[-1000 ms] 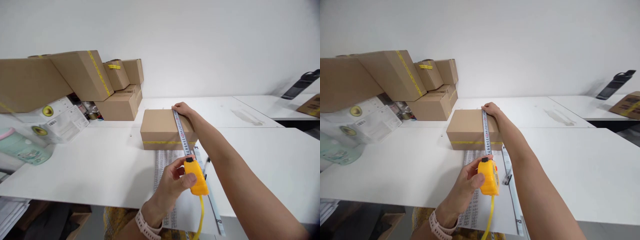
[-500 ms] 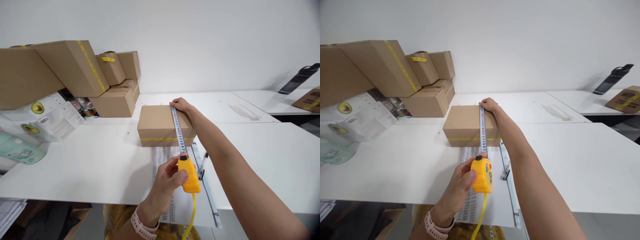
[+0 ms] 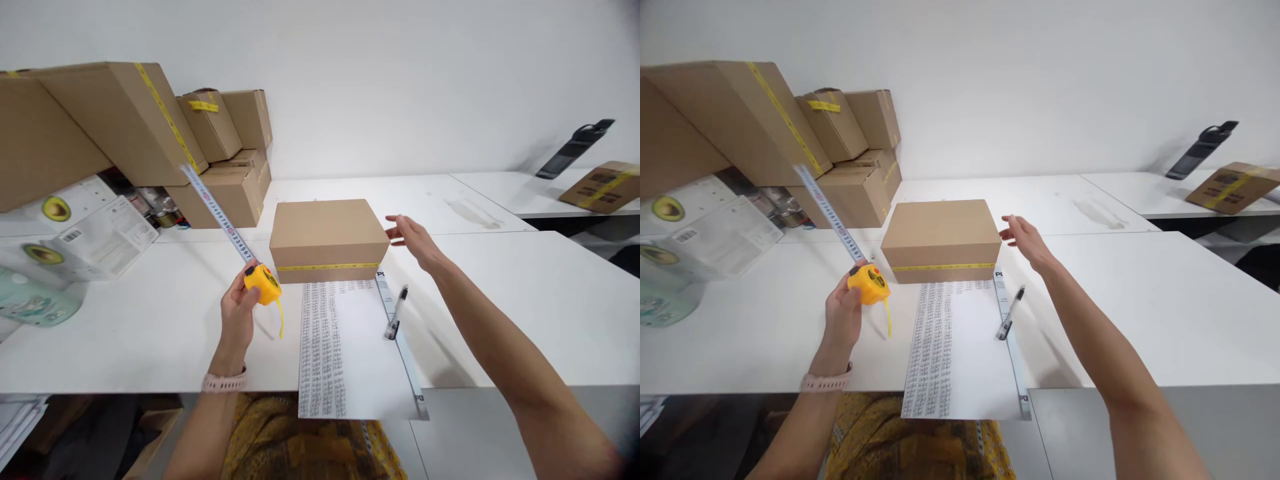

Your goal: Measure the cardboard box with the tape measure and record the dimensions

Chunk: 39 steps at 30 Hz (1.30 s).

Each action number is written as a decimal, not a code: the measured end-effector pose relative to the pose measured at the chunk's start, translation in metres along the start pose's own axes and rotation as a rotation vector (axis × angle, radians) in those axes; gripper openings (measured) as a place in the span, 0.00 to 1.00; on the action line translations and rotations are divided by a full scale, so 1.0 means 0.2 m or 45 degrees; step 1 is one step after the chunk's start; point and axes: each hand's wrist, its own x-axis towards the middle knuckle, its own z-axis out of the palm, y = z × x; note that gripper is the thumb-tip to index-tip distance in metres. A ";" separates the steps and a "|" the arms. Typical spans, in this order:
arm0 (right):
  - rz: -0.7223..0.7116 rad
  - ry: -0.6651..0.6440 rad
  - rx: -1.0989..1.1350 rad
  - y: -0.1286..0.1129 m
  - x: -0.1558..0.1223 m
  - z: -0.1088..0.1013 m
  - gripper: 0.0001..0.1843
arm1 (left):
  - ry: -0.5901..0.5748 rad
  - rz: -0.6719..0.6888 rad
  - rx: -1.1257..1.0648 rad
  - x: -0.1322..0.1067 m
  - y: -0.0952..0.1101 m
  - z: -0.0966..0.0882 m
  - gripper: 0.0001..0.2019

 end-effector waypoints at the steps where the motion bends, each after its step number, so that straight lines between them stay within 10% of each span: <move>1: -0.007 -0.071 -0.030 0.02 -0.05 0.01 0.35 | -0.028 -0.026 -0.009 0.04 -0.02 0.00 0.34; 9: -0.223 -0.218 -0.140 -0.07 -0.10 0.05 0.47 | -0.204 -0.091 -0.125 0.21 0.01 0.05 0.36; 16: -0.268 0.074 -0.234 -0.28 0.06 0.05 0.28 | -0.296 0.094 -0.124 0.37 0.27 0.13 0.31; 20: -0.368 0.257 -0.304 -0.33 0.14 0.12 0.21 | -0.341 0.200 0.004 0.21 0.33 0.17 0.36; 27: -0.508 0.170 -0.092 -0.33 0.22 0.21 0.14 | -0.895 -0.209 -0.019 -0.24 0.11 0.22 0.42; 39: -0.856 0.195 -0.564 -0.36 0.31 0.21 0.13 | -1.093 -0.440 -0.035 -0.27 -0.16 0.16 0.43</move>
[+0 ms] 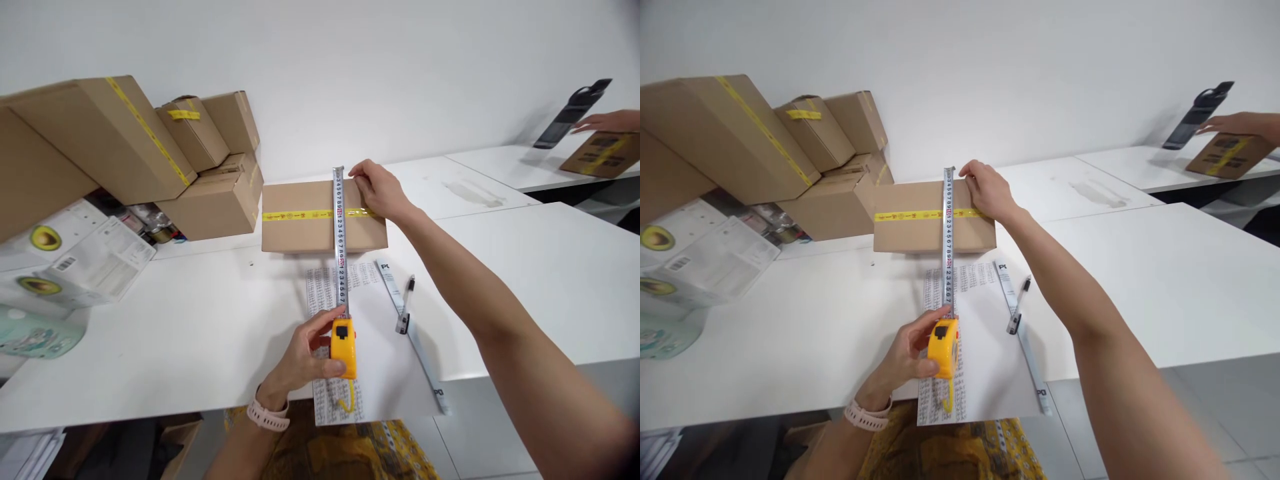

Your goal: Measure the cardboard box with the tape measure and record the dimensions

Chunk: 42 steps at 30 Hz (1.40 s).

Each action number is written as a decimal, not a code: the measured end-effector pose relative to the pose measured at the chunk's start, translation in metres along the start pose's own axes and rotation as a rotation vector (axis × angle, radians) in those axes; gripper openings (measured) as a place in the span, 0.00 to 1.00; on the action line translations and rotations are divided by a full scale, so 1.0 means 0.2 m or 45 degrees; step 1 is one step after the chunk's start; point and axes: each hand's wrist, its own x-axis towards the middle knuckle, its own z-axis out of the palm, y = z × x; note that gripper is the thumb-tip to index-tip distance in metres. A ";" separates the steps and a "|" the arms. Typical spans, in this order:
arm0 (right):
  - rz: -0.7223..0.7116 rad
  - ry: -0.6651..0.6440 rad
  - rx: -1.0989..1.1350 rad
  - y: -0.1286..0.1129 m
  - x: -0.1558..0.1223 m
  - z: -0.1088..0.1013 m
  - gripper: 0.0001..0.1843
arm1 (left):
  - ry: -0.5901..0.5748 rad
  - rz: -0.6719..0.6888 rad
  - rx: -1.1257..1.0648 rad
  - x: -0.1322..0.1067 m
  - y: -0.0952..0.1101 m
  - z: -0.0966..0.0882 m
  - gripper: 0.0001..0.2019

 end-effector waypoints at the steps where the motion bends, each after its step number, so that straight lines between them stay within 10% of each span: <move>1: -0.053 -0.021 -0.068 -0.01 0.00 0.00 0.15 | -0.004 -0.013 0.007 -0.01 0.00 0.00 0.43; 19: -0.147 -0.125 -0.259 0.04 0.03 0.02 0.22 | 0.053 -0.107 -0.023 -0.04 -0.03 0.06 0.42; 31: -0.173 -0.109 -0.226 0.01 -0.03 0.01 0.21 | 0.291 0.156 -0.076 0.29 0.15 0.02 0.37; 42: -0.121 -0.118 -0.217 0.00 -0.03 0.01 0.20 | 0.291 0.185 -0.133 0.32 0.18 0.05 0.37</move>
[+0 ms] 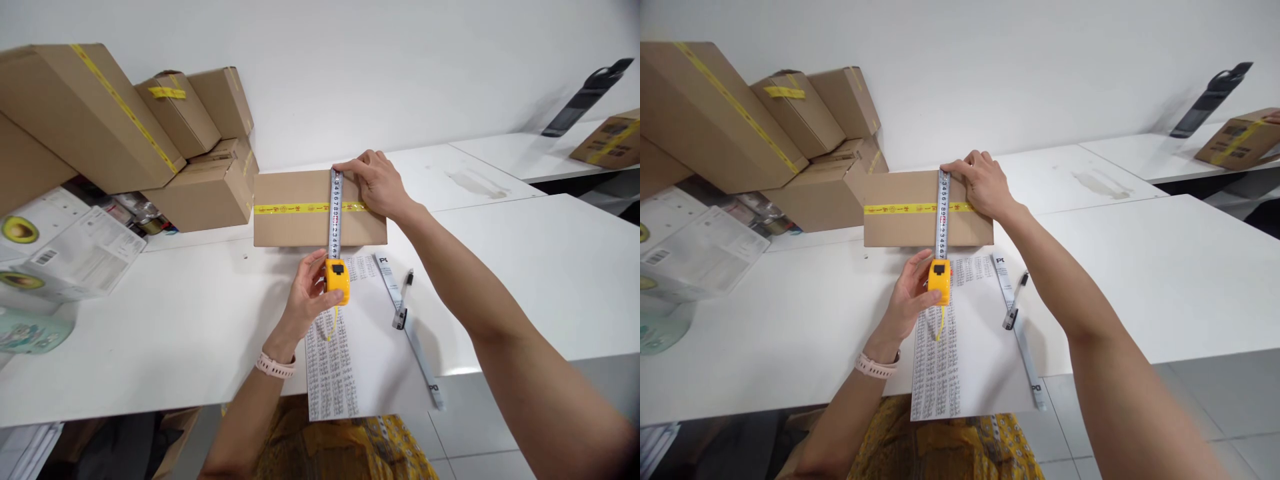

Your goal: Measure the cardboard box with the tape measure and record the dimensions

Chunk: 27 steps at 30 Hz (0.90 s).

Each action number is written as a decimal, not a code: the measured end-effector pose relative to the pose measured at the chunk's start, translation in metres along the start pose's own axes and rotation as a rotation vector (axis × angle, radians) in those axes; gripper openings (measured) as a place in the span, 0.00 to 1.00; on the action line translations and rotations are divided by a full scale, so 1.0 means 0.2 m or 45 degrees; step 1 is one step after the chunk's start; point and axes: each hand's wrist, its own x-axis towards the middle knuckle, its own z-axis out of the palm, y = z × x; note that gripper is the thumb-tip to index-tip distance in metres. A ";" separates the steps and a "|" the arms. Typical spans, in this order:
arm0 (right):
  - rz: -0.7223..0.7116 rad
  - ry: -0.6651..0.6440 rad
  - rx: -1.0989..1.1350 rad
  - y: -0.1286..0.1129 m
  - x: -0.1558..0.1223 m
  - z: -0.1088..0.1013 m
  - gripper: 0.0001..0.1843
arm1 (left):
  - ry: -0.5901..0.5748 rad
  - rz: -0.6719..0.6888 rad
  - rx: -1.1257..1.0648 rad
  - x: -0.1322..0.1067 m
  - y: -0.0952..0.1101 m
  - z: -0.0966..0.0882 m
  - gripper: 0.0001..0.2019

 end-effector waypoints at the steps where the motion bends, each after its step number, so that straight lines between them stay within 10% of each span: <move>1: 0.004 0.003 0.002 0.00 0.00 0.00 0.20 | 0.004 0.000 -0.004 0.00 0.00 0.00 0.37; 27: -0.026 0.007 -0.019 -0.01 -0.01 -0.01 0.19 | -0.021 -0.082 -0.078 0.07 -0.04 0.00 0.34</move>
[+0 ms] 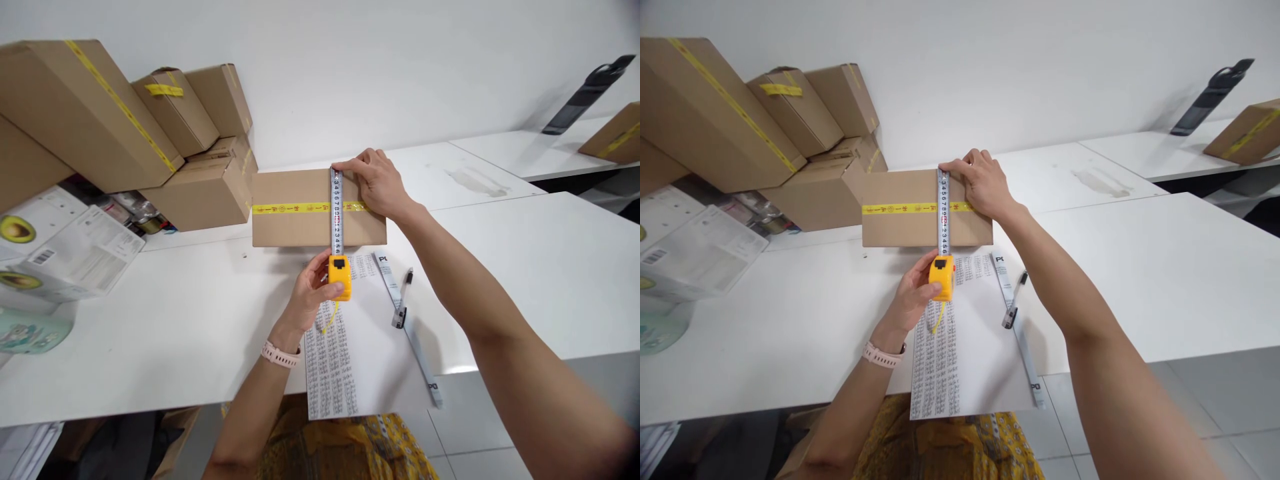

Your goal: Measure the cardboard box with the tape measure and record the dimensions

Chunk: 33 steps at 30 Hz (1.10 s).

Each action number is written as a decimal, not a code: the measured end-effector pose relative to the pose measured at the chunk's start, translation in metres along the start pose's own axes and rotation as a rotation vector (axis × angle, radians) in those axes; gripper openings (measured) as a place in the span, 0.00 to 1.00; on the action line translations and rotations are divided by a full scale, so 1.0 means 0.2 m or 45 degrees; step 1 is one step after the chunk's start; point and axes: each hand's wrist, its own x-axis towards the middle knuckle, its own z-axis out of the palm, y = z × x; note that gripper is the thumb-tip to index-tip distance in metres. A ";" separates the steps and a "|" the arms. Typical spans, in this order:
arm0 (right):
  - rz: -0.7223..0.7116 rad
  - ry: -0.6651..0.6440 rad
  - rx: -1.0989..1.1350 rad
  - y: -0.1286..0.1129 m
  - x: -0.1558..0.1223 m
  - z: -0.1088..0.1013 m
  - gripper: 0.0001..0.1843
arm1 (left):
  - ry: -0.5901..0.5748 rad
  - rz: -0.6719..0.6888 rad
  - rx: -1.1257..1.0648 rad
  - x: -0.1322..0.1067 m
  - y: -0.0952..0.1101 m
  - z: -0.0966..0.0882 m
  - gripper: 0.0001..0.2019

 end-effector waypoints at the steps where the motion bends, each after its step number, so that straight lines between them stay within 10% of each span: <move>1: 0.000 0.003 0.004 0.00 0.00 0.00 0.19 | -0.007 -0.003 0.006 0.01 0.00 0.00 0.34; 12: 0.024 -0.021 -0.112 -0.08 -0.06 -0.03 0.23 | 0.109 0.142 -0.028 -0.31 0.11 -0.06 0.37; 18: -0.003 0.081 -0.150 -0.32 -0.49 -0.01 0.25 | 0.323 0.238 0.055 -0.62 0.19 -0.16 0.40; 23: 0.014 0.059 0.024 -0.45 -0.78 -0.01 0.28 | 0.103 0.025 -0.011 -0.74 0.10 -0.15 0.38; 33: 0.575 -0.004 0.981 -0.55 -0.74 -0.41 0.13 | -0.293 -0.362 0.277 -0.82 -0.07 -0.06 0.45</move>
